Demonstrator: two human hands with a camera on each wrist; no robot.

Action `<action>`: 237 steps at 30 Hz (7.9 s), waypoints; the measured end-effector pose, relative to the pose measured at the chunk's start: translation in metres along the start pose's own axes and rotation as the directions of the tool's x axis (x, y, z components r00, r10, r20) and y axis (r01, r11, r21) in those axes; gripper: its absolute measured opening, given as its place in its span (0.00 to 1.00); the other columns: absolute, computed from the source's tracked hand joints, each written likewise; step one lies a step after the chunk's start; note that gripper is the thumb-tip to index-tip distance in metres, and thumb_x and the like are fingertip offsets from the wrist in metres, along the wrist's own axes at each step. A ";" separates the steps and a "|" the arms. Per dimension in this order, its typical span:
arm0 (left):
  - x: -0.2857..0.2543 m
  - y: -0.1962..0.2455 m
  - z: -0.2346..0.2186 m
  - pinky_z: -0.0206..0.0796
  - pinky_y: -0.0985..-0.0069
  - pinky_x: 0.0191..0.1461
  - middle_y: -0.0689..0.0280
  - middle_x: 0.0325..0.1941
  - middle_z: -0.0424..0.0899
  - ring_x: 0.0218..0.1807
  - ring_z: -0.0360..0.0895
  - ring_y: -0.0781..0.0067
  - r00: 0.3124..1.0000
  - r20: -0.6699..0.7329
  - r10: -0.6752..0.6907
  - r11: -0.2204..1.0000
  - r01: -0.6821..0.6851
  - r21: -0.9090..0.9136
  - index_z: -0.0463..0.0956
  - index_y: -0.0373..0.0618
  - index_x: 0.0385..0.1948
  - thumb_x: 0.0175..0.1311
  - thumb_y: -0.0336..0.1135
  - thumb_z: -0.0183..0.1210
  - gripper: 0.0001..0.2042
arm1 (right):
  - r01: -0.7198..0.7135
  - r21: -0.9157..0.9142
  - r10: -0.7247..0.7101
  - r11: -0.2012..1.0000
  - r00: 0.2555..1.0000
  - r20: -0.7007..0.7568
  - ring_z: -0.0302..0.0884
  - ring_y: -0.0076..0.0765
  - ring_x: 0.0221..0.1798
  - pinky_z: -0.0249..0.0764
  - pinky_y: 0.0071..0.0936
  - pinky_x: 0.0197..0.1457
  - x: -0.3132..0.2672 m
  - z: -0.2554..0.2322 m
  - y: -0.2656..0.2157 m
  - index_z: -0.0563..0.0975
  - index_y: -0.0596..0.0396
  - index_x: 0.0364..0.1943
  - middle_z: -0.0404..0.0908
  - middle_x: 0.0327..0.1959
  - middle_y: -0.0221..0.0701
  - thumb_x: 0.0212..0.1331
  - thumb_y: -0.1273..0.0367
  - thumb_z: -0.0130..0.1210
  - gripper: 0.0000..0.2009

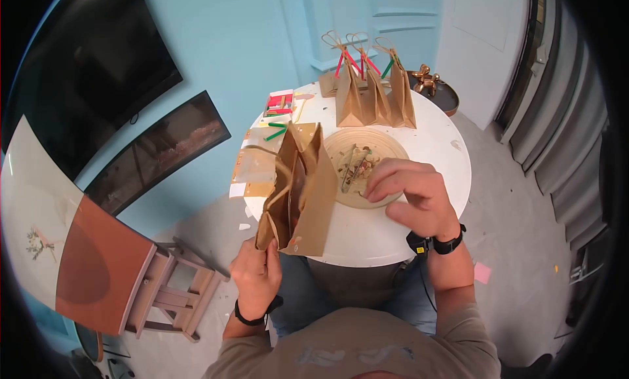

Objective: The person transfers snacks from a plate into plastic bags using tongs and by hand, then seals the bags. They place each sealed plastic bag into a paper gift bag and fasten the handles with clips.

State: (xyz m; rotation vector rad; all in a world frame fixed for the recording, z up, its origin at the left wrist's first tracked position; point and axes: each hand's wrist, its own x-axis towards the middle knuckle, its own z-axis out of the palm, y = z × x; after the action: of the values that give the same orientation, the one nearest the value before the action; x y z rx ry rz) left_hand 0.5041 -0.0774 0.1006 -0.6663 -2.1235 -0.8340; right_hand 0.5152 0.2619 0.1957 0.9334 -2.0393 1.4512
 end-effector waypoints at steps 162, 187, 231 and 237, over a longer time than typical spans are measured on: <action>0.038 -0.069 0.176 0.77 0.42 0.55 0.37 0.46 0.87 0.50 0.85 0.29 0.928 0.339 -0.152 0.982 0.181 -0.056 0.82 0.30 0.50 0.69 0.28 0.69 0.13 | -0.300 -0.694 0.216 0.655 0.954 -0.209 0.86 0.57 0.46 0.81 0.46 0.52 -0.034 -0.065 0.013 0.86 0.64 0.47 0.86 0.45 0.44 0.75 0.74 0.60 0.07; 0.131 0.040 0.159 0.76 0.75 0.44 0.60 0.46 0.93 0.42 0.85 0.77 0.792 0.586 0.173 0.473 0.455 -0.754 0.89 0.36 0.51 0.77 0.38 0.72 0.14 | -0.255 -0.720 0.266 0.646 0.959 -0.101 0.87 0.56 0.47 0.83 0.47 0.54 -0.024 -0.068 0.000 0.88 0.61 0.46 0.87 0.43 0.42 0.74 0.72 0.62 0.08; 0.080 0.034 0.134 0.62 0.81 0.26 0.72 0.24 0.82 0.22 0.73 0.86 0.489 0.850 0.194 0.287 0.801 -0.526 0.84 0.38 0.35 0.81 0.33 0.62 0.11 | -0.764 0.266 0.743 0.588 0.640 0.194 0.72 0.16 0.25 0.66 0.23 0.29 -0.054 0.011 0.034 0.84 0.60 0.35 0.79 0.24 0.22 0.76 0.72 0.58 0.09; 0.076 -0.011 0.142 0.58 0.73 0.28 0.66 0.20 0.75 0.25 0.65 0.83 0.757 0.653 0.003 0.542 0.548 -0.637 0.77 0.32 0.29 0.70 0.27 0.60 0.09 | -0.692 0.286 0.739 0.662 0.539 -0.404 0.66 0.14 0.23 0.61 0.22 0.27 -0.074 -0.004 0.028 0.79 0.58 0.25 0.74 0.20 0.20 0.68 0.73 0.54 0.11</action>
State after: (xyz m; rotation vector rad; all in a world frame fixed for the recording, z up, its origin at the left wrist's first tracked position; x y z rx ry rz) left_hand 0.3887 0.0340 0.0847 -1.1702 -2.3588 -2.1155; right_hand 0.5426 0.2907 0.1270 -0.3658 -2.0175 1.9362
